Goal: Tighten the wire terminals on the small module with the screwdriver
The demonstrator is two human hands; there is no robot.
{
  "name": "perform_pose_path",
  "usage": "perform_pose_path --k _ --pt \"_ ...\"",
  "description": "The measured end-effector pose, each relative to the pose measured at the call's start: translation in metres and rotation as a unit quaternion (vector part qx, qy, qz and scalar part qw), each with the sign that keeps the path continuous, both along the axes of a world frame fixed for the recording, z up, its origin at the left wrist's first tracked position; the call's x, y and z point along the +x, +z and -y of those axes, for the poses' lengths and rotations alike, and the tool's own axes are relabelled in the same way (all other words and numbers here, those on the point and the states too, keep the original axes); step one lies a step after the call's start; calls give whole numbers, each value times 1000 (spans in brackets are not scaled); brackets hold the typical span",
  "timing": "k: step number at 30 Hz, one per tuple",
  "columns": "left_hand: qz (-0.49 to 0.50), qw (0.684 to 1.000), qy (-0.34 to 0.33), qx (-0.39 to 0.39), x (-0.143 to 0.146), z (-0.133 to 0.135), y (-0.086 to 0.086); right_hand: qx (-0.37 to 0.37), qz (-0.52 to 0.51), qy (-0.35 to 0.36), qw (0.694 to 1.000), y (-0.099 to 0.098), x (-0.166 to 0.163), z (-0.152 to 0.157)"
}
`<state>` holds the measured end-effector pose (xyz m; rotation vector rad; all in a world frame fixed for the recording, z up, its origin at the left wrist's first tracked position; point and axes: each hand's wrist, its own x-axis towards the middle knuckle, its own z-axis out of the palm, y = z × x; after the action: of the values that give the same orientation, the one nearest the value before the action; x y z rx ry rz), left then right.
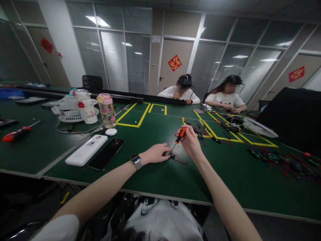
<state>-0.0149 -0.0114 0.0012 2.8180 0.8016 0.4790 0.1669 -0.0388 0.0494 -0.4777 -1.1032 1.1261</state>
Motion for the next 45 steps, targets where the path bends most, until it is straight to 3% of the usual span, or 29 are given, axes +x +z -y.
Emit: perform_pose_path --k 12,19,26,33,40,45 --pt "21 999 -3 -32 0 -3 -1 -27 -7 38 999 2 -2 2" --pt "16 999 5 -34 0 -2 1 -11 0 -16 1000 -1 0 -2" --pt "9 999 4 -32 0 -2 2 -20 5 61 998 3 -3 4" --pt "15 999 4 -40 0 -3 1 4 26 -1 1000 -2 -2 0" --pt "11 999 3 -32 0 -2 2 -16 22 29 999 2 -3 4" --pt "-3 1000 8 -1 0 -1 1 -1 14 -2 1000 0 -3 1"
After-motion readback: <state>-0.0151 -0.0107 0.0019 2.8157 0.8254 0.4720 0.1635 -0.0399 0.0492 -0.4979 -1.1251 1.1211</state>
